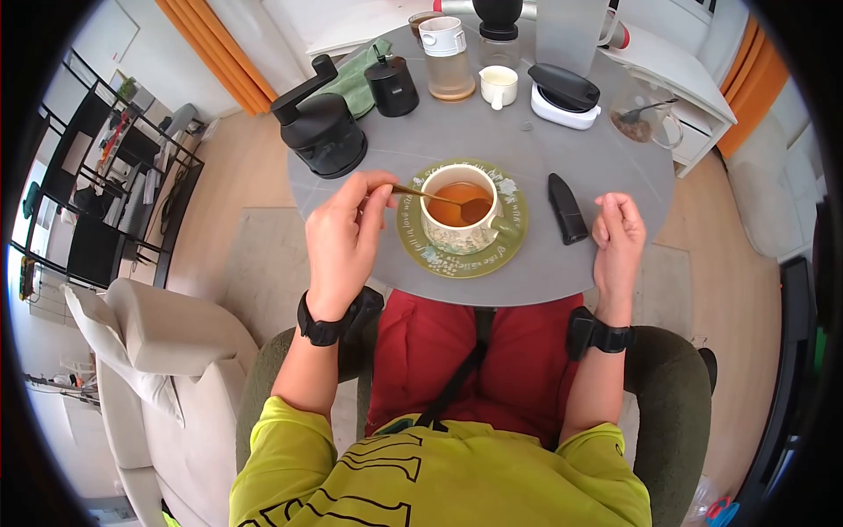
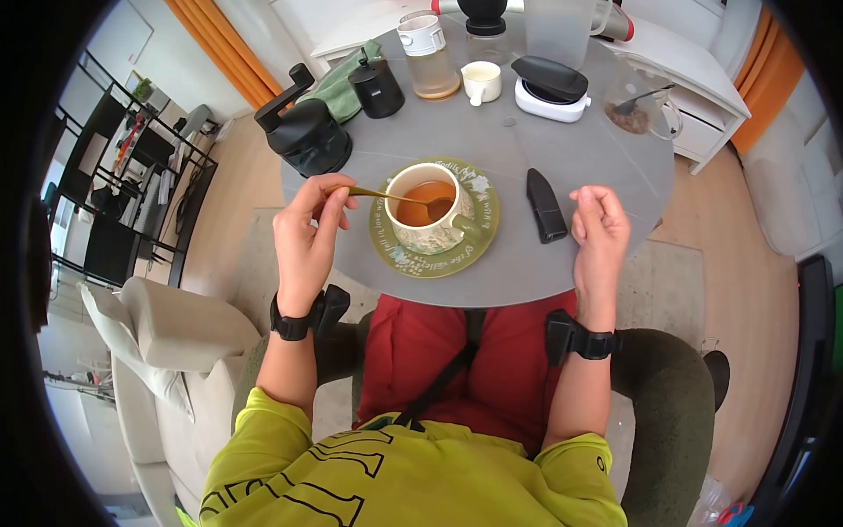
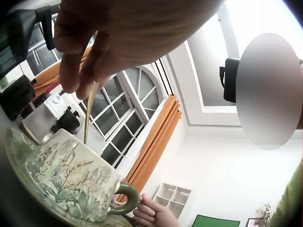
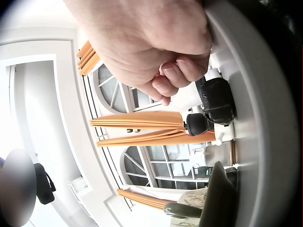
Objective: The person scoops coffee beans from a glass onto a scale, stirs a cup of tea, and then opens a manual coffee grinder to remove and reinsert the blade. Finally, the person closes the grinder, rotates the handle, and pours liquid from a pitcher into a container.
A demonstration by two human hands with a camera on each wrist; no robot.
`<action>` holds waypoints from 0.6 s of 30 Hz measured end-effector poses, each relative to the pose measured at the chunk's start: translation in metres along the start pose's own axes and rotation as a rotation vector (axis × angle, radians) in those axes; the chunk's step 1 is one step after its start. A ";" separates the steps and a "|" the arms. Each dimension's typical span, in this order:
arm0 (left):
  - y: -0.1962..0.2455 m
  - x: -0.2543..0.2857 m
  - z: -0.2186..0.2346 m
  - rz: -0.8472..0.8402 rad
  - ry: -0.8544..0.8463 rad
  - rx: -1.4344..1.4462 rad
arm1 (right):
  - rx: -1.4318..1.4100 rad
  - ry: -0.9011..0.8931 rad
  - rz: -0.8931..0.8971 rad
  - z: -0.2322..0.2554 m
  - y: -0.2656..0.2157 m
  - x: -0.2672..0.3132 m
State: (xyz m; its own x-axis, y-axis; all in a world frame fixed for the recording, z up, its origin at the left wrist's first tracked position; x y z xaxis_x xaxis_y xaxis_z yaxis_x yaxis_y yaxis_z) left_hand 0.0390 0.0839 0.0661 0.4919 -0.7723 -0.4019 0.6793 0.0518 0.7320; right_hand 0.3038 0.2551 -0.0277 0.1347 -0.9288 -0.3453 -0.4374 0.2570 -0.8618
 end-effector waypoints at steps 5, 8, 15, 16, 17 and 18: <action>0.002 0.000 0.008 -0.115 0.063 -0.186 | 0.005 -0.003 -0.011 0.000 0.001 0.000; 0.004 -0.001 0.017 -0.143 0.050 -0.244 | 0.012 -0.002 -0.010 0.000 0.002 0.000; 0.021 0.004 0.034 -0.123 -0.059 -0.285 | 0.029 0.014 0.002 -0.001 0.000 0.000; 0.020 0.004 0.034 -0.116 -0.078 -0.255 | 0.017 0.031 0.010 -0.001 0.000 0.000; 0.020 0.005 0.034 -0.104 -0.096 -0.224 | 0.036 0.007 0.008 -0.001 0.000 0.000; 0.020 0.005 0.033 -0.081 -0.111 -0.207 | 0.026 0.011 0.011 0.000 0.000 0.001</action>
State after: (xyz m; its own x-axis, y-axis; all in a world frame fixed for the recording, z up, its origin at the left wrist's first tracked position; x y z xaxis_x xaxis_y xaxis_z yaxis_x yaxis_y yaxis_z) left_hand 0.0369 0.0606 0.0964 0.3761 -0.8435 -0.3834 0.8168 0.1065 0.5671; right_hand 0.3037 0.2544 -0.0281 0.1199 -0.9287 -0.3508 -0.4155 0.2740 -0.8674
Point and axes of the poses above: each hand's wrist, its own x-axis away from the middle knuckle, its own z-axis out of the back of the hand, y = z × x, the point moved 4 cm from there along -x, towards the middle knuckle, and after that the axes turned 7 degrees about z, right-handed, at the moved point
